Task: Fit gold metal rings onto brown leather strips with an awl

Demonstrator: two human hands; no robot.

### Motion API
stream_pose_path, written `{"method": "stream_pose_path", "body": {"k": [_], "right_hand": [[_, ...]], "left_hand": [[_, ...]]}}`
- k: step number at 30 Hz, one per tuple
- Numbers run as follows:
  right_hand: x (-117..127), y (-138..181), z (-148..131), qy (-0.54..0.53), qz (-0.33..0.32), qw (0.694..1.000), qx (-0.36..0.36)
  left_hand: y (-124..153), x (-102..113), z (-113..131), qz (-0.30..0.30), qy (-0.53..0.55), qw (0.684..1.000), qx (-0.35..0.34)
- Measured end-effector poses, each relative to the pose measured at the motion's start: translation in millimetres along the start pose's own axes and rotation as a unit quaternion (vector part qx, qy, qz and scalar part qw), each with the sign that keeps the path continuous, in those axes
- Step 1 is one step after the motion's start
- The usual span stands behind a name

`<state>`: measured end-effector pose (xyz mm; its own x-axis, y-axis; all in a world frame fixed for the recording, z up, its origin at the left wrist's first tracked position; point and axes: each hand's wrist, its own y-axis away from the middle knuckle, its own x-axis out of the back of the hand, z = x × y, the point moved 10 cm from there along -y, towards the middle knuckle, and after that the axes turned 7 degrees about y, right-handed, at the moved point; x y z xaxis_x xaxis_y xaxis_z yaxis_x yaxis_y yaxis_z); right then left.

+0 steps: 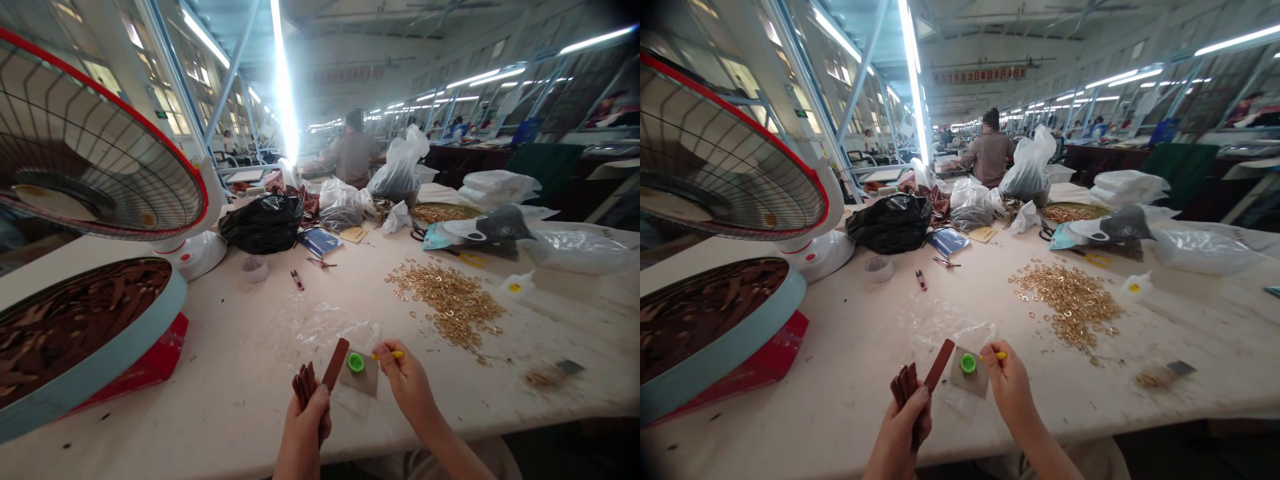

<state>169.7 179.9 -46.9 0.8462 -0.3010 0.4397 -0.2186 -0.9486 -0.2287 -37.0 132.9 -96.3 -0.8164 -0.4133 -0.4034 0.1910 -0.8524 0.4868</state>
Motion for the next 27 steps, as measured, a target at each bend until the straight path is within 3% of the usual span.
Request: {"method": "stream_pose_path", "body": {"k": [27], "right_hand": [[-2.9, -3.0, 29.4, -0.074, 0.022, 0.996, -0.048]], "left_hand": [[-0.6, 2.9, -10.5, -0.028, -0.022, 0.999, 0.002]]}}
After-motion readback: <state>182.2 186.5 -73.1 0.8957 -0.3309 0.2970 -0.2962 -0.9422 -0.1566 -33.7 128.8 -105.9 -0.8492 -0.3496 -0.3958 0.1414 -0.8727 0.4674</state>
